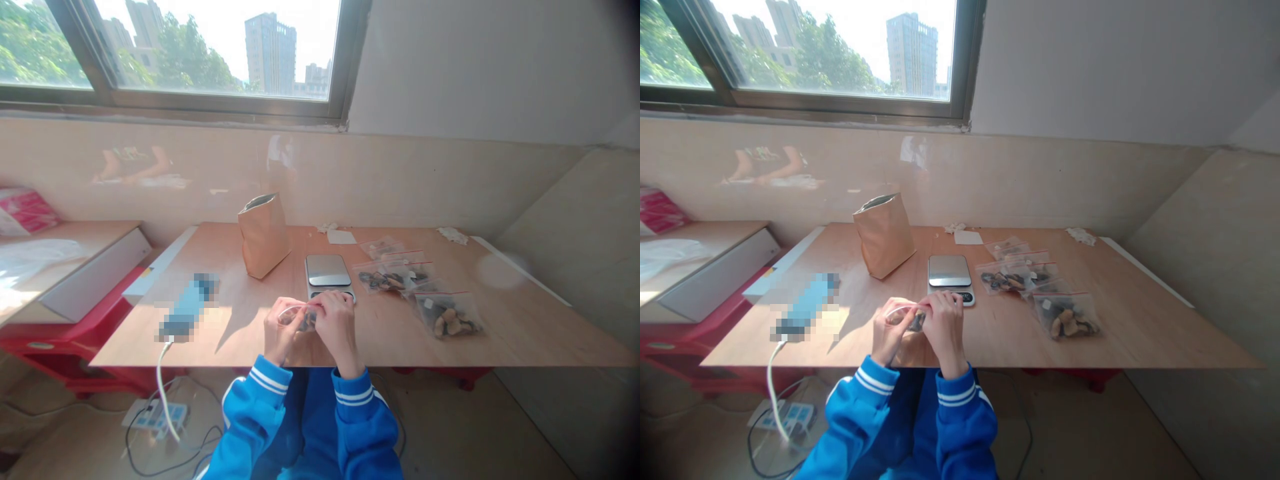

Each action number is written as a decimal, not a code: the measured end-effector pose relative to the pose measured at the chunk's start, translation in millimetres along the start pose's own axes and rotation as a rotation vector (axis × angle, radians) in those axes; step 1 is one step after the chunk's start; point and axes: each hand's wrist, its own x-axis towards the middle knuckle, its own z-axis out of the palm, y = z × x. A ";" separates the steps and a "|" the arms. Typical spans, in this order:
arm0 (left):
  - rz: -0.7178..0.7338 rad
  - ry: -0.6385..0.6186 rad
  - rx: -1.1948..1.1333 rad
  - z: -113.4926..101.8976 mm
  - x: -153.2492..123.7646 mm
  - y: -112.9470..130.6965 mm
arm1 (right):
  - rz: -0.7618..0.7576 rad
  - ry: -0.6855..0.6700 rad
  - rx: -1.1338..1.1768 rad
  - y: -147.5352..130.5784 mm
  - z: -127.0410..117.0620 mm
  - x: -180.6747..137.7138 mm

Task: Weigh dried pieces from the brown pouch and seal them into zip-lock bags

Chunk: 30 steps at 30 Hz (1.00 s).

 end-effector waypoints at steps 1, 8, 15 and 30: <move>-0.007 0.007 -0.004 1.4 -0.6 0.1 | 0.006 0.006 0.000 0.4 1.2 -0.2; -0.029 0.032 -0.048 -1.8 1.2 -4.0 | -0.030 -0.100 0.113 14.2 2.5 -0.7; -0.017 0.078 0.005 -10.9 5.7 2.0 | -0.063 -0.031 0.095 18.8 7.5 -3.6; -0.149 0.012 -0.082 -20.0 8.4 1.9 | 0.050 -0.117 0.310 28.3 -4.8 -6.1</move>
